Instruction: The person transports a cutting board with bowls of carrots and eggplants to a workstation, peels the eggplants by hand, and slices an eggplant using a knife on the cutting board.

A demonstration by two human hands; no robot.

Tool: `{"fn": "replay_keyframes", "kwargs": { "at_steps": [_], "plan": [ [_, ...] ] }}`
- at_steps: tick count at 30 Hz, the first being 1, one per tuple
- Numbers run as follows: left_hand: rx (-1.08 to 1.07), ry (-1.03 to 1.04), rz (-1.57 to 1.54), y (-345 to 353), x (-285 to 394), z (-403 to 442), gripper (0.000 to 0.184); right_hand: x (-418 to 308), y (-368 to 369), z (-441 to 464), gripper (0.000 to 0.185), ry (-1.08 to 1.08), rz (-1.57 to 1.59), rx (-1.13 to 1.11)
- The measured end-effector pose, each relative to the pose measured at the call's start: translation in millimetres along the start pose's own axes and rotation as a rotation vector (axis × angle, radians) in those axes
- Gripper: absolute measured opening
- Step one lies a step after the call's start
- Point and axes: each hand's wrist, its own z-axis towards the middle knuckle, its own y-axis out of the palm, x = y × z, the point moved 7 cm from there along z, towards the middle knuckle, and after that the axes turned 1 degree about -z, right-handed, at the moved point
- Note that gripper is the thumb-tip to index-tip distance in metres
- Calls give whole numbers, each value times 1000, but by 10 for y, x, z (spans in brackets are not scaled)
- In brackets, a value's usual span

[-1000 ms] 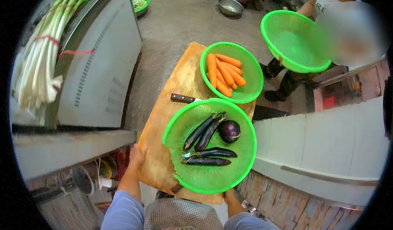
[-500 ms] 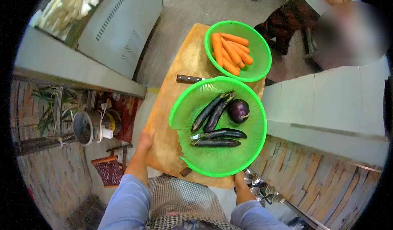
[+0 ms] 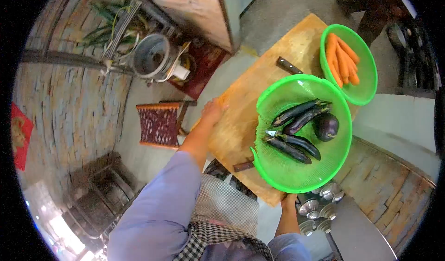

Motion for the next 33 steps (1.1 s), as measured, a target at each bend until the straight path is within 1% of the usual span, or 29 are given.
{"fn": "replay_keyframes", "kwargs": {
  "at_steps": [1, 2, 4, 5, 6, 7, 8, 9, 10, 11, 13, 14, 15, 16, 17, 18, 19, 21, 22, 25, 27, 28, 29, 30, 31, 33],
  "plan": [
    [-35, -55, 29, 8, 304, 100, 62, -304, -21, 158, 48, 39, -1, 3],
    [9, -26, 20, -59, 364, 106, 62, -331, -15, 163, 48, 33, 11, -5],
    [89, 22, -21, -100, 100, -85, 61, -121, -14, 50, 47, 76, 46, -130],
    [67, -6, -15, -88, -79, -236, 60, 49, -101, -15, 47, 96, 66, -196],
    [52, -26, -5, -214, -166, -394, 60, 195, -126, -110, 47, 88, 69, -193],
    [34, -39, 12, -260, -219, -524, 59, 315, -159, -201, 47, 79, 82, -183],
    [-24, -50, -30, -258, -105, -415, 59, 175, -123, -208, 47, 81, 92, -136],
    [-60, -15, -71, -164, -274, -613, 58, 407, -259, -400, 47, 77, 64, -104],
    [-108, 16, -118, -129, -369, -631, 57, 396, -120, -567, 47, 75, 28, -61],
    [-86, -23, -101, -59, -603, -564, 58, 407, -95, -723, 47, 86, -4, -10],
    [-63, -79, -113, -11, -818, -745, 58, 809, -474, -692, 47, 128, -27, 58],
    [-43, -103, -156, -166, -777, -1037, 58, 953, -629, -680, 47, 144, -41, 76],
    [14, -109, -112, -290, -506, -994, 58, 848, -540, -634, 46, 154, -20, 116],
    [90, -132, -70, -440, -462, -1164, 58, 883, -470, -795, 45, 174, -8, 137],
    [66, -113, -49, -423, -471, -1237, 59, 933, -455, -890, 44, 187, 13, 144],
    [43, -93, -26, -393, -564, -1278, 60, 1012, -520, -944, 43, 155, 26, 144],
    [17, -83, 5, -339, -680, -1289, 61, 1098, -569, -985, 42, 136, 36, 146],
    [44, -58, 76, -117, -1009, -1208, 62, 1322, -688, -1051, 40, 115, 42, 150],
    [42, -49, 119, -43, -981, -932, 62, 1302, -619, -864, 39, 122, 33, 161],
    [-51, -16, 129, 19, -1011, -976, 62, 1636, -706, -816, 37, 135, 21, 161],
    [-23, 117, 176, 151, -1202, -844, 61, 1768, -709, -907, 36, 135, 2, 193],
    [-17, 178, 195, 219, -1224, -804, 60, 1898, -659, -891, 37, 150, 26, 218],
    [-52, 172, 194, 270, -1374, -668, 61, 1947, -545, -937, 37, 180, 14, 257],
    [-73, 161, 196, 198, -1376, -662, 62, 2005, -493, -997, 38, 212, 4, 281],
    [-87, 160, 195, 189, -1440, -627, 63, 2159, -438, -979, 44, 186, 124, 250],
    [-86, 181, 265, 149, -1529, -578, 64, 2403, -514, -1056, 44, 286, 31, 318]
  ]
}}
